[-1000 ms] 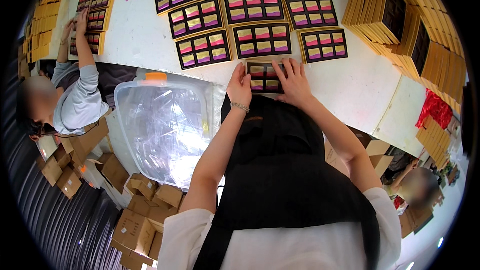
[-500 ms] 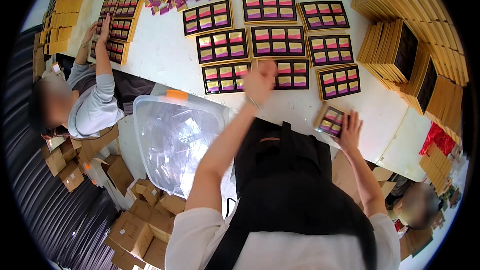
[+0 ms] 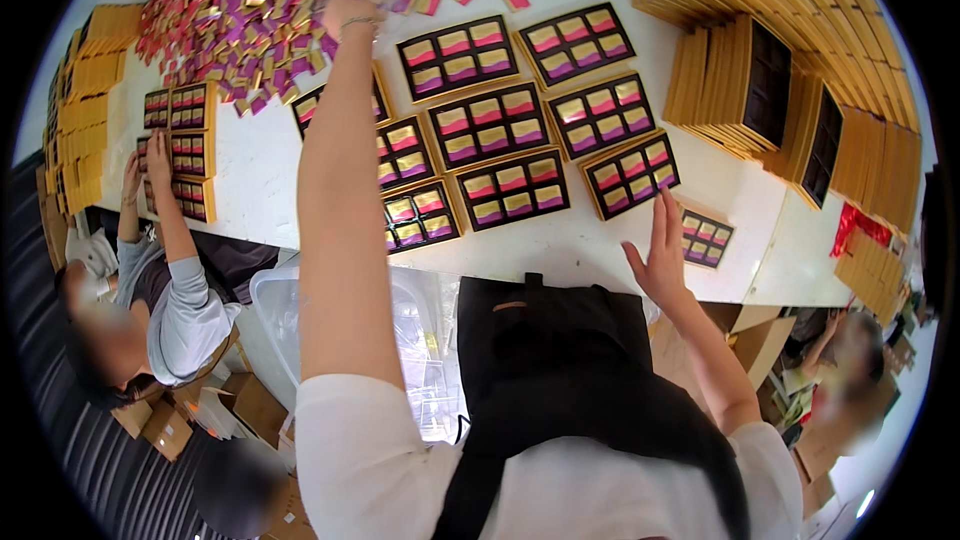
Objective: The person places small, colorful rectangular items into the compartments of black trays with gold borders. They work systematically, filling multiple trays and then stacking them on the table. The person also handles clear plastic packaging and stacks of empty trays.
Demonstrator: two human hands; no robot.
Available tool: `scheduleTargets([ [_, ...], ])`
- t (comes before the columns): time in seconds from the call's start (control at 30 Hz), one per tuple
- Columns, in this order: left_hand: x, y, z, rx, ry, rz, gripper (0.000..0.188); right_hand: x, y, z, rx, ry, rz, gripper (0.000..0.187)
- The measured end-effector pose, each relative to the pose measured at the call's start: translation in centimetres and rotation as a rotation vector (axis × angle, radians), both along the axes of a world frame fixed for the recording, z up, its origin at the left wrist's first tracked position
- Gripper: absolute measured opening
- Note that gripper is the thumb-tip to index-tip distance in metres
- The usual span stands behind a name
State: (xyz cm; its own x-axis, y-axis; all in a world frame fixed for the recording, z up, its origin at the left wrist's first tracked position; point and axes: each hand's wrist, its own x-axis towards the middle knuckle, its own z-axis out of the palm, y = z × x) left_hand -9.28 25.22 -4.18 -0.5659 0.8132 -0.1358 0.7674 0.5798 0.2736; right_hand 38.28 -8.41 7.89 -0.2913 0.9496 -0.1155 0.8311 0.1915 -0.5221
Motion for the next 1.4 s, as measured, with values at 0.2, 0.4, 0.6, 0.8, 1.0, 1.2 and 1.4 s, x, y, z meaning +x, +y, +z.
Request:
scheduleTargets([
  [0.2,16.6,-16.9,8.1,0.229,-0.93,-0.364,0.02,-1.6,5.5,3.2,-0.687,0.995,-0.324,0.128],
  [0.4,31.6,-30.3,9.8,0.333,-1.02,-0.538,0.011,-1.1,2.2,3.8,-0.789,1.272,-0.322,0.131],
  [0.6,33.4,-30.2,8.3,0.242,-0.38,-0.747,0.07,5.1,1.0,1.4,-0.381,0.91,-0.51,0.123],
  [0.8,34.1,-30.2,6.7,-0.066,-0.036,-0.93,0.092,8.8,-0.7,-0.5,-0.176,0.52,-0.453,0.131],
  [1.0,32.9,-34.4,4.0,0.048,-0.012,-0.997,0.084,8.2,-2.3,-1.4,0.083,-0.083,-0.028,0.128],
  [1.2,28.7,-39.4,4.2,0.056,-0.087,-1.042,0.086,5.4,-3.5,-2.8,0.005,-0.18,0.221,0.114],
  [1.4,25.6,-41.3,6.5,0.126,-0.456,-0.932,0.06,3.2,-4.1,-4.1,-0.017,-0.31,0.288,0.121],
])
